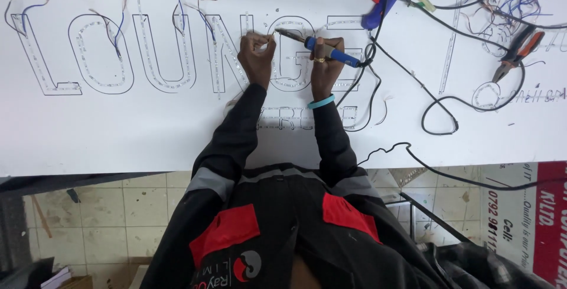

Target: Soldering electrical wires to LED strips on a sign template to create a lighted sign.

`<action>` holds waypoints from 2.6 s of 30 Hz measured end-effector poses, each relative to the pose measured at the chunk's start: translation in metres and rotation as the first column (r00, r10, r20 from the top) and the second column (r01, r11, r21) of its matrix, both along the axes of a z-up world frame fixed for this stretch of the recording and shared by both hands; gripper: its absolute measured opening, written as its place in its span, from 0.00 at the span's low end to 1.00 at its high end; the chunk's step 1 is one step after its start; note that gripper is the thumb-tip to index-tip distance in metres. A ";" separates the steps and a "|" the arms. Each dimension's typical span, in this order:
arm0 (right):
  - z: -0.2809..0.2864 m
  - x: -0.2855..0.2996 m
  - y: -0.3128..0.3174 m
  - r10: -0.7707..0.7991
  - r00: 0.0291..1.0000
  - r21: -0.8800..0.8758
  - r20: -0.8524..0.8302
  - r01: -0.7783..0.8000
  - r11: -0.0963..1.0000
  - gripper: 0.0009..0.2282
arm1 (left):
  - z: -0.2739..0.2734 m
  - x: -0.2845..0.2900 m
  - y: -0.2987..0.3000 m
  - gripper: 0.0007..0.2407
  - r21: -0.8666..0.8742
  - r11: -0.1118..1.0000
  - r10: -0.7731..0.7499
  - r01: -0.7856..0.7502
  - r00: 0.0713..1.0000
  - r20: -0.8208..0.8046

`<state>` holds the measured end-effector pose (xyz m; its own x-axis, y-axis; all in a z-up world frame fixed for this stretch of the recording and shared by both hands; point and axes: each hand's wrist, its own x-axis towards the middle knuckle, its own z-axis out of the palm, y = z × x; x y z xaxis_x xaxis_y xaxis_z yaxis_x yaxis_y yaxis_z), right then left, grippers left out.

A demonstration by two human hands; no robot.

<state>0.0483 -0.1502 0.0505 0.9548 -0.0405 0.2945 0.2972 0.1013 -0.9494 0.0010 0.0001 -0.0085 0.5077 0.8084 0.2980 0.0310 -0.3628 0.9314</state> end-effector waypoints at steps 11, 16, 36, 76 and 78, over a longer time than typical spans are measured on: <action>0.019 -0.019 -0.030 -0.159 0.986 0.024 -0.051 0.160 0.987 0.14 | 0.005 0.001 -0.003 0.11 0.034 0.999 0.015 -0.014 1.000 -0.007; 0.019 -0.019 -0.040 -0.202 0.978 0.057 -0.054 0.205 0.977 0.13 | 0.007 0.001 -0.004 0.11 0.034 0.999 0.014 -0.014 1.000 -0.008; 0.018 -0.022 -0.055 -0.226 0.973 0.085 -0.050 0.230 0.969 0.13 | 0.005 0.000 -0.002 0.10 0.038 0.999 -0.014 0.015 1.000 -0.022; 0.053 -0.006 -0.218 -0.717 0.695 0.133 -0.062 0.717 0.684 0.17 | 0.121 0.073 -0.124 0.12 -0.178 0.684 -0.714 0.708 0.598 -0.363; 0.052 -0.006 -0.232 -0.718 0.694 0.132 -0.059 0.718 0.683 0.14 | 0.121 0.129 -0.149 0.11 -0.054 0.571 -0.762 0.819 0.504 -0.406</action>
<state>0.0420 -0.3817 0.1027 0.6175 -0.7524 0.2293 0.3302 -0.0166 -0.9438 0.1302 -0.1494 0.1127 0.9996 -0.0167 0.0220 -0.0275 -0.5148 0.8569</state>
